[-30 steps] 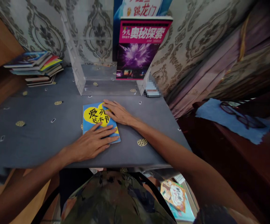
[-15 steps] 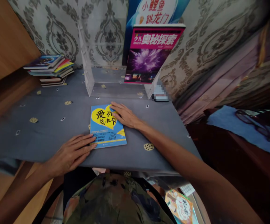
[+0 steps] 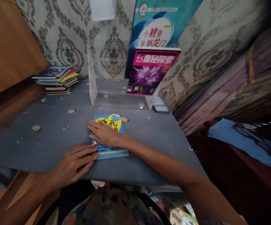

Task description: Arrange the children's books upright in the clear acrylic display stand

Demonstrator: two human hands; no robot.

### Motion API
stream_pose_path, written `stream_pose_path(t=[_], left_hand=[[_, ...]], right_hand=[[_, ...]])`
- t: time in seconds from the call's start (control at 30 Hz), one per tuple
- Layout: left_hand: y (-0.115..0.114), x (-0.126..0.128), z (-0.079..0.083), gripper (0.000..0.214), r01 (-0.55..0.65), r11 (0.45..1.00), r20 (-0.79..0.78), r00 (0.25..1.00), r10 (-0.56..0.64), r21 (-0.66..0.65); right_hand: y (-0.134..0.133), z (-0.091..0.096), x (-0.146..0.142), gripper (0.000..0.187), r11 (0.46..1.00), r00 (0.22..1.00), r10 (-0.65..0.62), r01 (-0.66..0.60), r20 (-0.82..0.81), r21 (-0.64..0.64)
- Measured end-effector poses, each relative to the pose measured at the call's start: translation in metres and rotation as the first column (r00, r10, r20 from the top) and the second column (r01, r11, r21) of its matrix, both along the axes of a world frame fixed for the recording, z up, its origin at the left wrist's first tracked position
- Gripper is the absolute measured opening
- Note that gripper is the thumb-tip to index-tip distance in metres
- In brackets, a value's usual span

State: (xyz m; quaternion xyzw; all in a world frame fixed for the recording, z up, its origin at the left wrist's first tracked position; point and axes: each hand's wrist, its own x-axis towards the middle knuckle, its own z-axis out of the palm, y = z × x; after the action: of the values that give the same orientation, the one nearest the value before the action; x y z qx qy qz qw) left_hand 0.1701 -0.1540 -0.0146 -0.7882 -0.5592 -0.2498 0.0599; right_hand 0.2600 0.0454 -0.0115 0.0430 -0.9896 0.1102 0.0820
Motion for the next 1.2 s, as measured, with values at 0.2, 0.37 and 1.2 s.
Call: stream_pose_path(t=[0.2,0.37,1.2], left_hand=[[0.000,-0.001,-0.003,0.039,0.003,0.999,0.057,0.998,-0.001,-0.035],[0.000,-0.001,-0.003,0.042,0.008,0.999,0.095,0.995,-0.004,-0.039],[0.067,-0.056,-0.001,0.040,-0.100,0.981,-0.047,0.995,0.093,-0.168]], right_hand=[[0.040,-0.007,0.012,0.058,0.967,0.970,-0.241,0.243,0.032,-0.077],[0.047,-0.012,0.038,0.057,0.927,0.929,-0.367,0.369,0.048,-0.071],[-0.031,-0.022,0.112,0.058,0.965,0.965,-0.262,0.262,-0.012,-0.011]])
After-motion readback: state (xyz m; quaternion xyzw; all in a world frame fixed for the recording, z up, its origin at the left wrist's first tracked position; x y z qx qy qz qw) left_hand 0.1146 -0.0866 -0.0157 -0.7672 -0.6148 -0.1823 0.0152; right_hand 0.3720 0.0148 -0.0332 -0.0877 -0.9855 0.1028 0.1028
